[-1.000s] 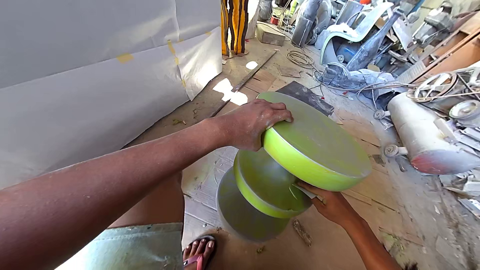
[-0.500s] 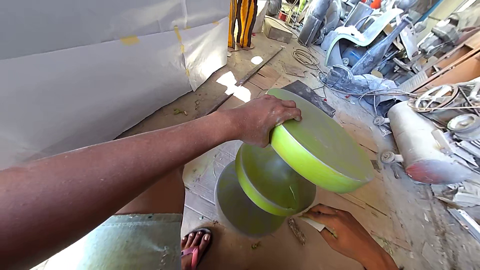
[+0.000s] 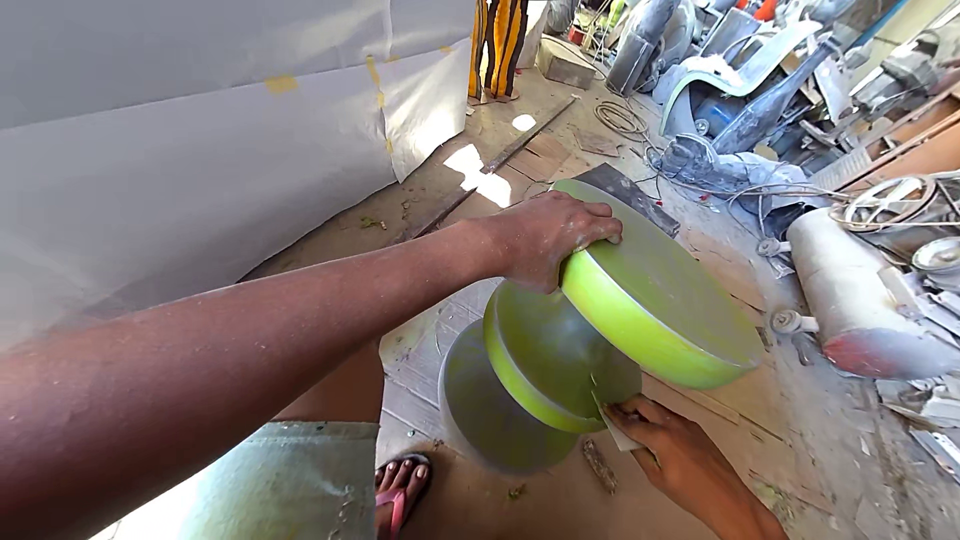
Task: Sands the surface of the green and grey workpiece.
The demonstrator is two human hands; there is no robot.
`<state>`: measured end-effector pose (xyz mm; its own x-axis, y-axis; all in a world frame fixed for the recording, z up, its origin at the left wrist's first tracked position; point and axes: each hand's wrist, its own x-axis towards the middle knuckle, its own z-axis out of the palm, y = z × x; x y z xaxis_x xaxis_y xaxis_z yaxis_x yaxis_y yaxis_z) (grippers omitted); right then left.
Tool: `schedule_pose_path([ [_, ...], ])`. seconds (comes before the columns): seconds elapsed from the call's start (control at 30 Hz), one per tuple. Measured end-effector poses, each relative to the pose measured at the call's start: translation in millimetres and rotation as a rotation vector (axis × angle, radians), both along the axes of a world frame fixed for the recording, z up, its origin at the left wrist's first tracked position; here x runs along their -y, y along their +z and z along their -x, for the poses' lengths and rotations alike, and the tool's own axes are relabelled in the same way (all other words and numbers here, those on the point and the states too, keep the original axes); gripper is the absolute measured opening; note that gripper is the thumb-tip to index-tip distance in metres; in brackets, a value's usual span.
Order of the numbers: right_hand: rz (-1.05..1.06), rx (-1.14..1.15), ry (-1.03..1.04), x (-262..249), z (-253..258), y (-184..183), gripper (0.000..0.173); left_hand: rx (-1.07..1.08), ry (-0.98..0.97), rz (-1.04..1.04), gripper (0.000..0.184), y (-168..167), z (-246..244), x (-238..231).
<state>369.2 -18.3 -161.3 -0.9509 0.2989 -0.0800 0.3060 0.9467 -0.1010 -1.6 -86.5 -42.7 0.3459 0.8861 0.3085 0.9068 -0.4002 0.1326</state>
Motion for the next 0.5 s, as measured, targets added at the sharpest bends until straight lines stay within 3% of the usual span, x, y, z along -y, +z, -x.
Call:
schedule_pose_path([
  [0.13, 0.112, -0.217, 0.047, -18.4, -23.9, -2.3, 0.034, 0.008, 0.006, -0.006, 0.093, -1.5, -1.1, 0.9],
  [0.27, 0.224, -0.492, -0.044, -28.6, -1.1, -15.1, 0.041, 0.005, 0.001, -0.008, 0.093, -0.9, -1.6, 1.8],
  [0.5, 0.174, -0.347, -0.121, -21.0, 38.9, -32.2, 0.048, 0.001, -0.001, 0.000, 0.091, 2.0, -2.3, -1.9],
])
